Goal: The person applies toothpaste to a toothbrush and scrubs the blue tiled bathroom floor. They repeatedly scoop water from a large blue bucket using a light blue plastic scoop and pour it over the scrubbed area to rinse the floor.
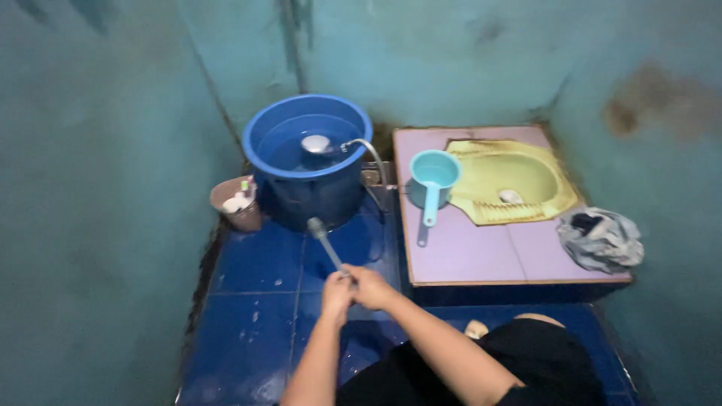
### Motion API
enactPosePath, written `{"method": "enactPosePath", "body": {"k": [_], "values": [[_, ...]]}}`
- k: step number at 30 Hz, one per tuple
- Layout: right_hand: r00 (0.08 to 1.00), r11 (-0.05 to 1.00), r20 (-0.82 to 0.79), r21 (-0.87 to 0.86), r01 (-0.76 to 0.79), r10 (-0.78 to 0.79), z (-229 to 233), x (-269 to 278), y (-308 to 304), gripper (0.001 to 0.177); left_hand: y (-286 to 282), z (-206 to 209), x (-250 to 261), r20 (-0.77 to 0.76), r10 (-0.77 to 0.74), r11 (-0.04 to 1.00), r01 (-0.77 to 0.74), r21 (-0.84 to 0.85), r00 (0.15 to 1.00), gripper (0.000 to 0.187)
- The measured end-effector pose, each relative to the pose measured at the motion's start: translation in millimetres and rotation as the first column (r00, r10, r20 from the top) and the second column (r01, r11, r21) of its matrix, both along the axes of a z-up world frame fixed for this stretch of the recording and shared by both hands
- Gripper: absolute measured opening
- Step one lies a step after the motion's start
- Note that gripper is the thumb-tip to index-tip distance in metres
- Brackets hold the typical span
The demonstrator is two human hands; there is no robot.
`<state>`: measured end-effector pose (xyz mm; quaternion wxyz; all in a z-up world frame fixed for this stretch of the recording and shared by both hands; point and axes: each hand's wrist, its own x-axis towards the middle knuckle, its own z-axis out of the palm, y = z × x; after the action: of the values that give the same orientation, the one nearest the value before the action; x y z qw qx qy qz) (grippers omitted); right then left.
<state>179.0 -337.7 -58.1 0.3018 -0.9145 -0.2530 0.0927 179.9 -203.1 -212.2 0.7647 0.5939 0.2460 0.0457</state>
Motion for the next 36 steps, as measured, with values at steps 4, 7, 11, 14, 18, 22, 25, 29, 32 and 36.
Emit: {"method": "enactPosePath", "body": {"k": [4,7,11,14,18,22,25,29,32,36], "values": [[0.995,0.991,0.014,-0.093,-0.097,0.099,21.3,26.4,-4.4,0.076,43.2,41.6,-21.5,-0.176,0.026,0.992,-0.003,0.128,0.984,0.038],[0.998,0.998,-0.029,0.029,0.049,-0.048,51.4,97.5,-45.7,0.065,70.0,51.4,-5.3,-0.164,0.099,0.745,0.036,0.666,0.981,0.032],[0.908,0.902,0.049,0.151,0.404,-0.415,79.6,160.0,-137.1,0.057,52.0,106.9,36.5,-0.223,-0.008,0.529,0.194,0.826,0.975,0.035],[0.782,0.776,0.070,0.208,0.595,-0.619,92.8,147.7,-220.0,0.060,-21.9,193.3,49.0,-0.172,-0.143,0.529,0.222,0.819,0.975,0.038],[0.631,0.600,0.013,0.326,0.730,-0.775,86.0,92.5,-321.8,0.065,-138.5,258.2,56.7,-0.123,-0.360,0.545,0.315,0.777,0.925,0.043],[0.457,0.442,0.012,0.277,0.853,-0.889,69.7,16.8,-417.5,0.065,-274.5,238.9,51.6,-0.049,-0.604,0.468,0.404,0.786,0.796,0.045],[0.272,0.272,0.029,0.184,0.944,-0.962,40.2,-39.8,-482.5,0.067,-360.1,206.7,32.2,-0.082,-0.772,0.303,0.478,0.825,0.630,0.049],[0.109,0.110,0.018,0.019,0.994,-0.994,15.5,-124.5,-547.4,0.065,-429.1,225.5,-30.8,-0.162,-0.887,0.149,0.599,0.787,0.433,0.050],[0.027,0.026,0.027,-0.049,0.998,-0.999,-1.6,-189.2,-585.4,0.063,-459.8,205.0,-68.3,-0.236,-0.927,-0.002,0.626,0.780,0.291,0.050],[-0.007,-0.013,0.057,-0.102,0.995,-0.998,1.7,-281.3,-607.0,0.051,-481.6,171.5,-105.1,-0.352,-0.932,-0.223,0.624,0.749,0.090,0.051]]}}
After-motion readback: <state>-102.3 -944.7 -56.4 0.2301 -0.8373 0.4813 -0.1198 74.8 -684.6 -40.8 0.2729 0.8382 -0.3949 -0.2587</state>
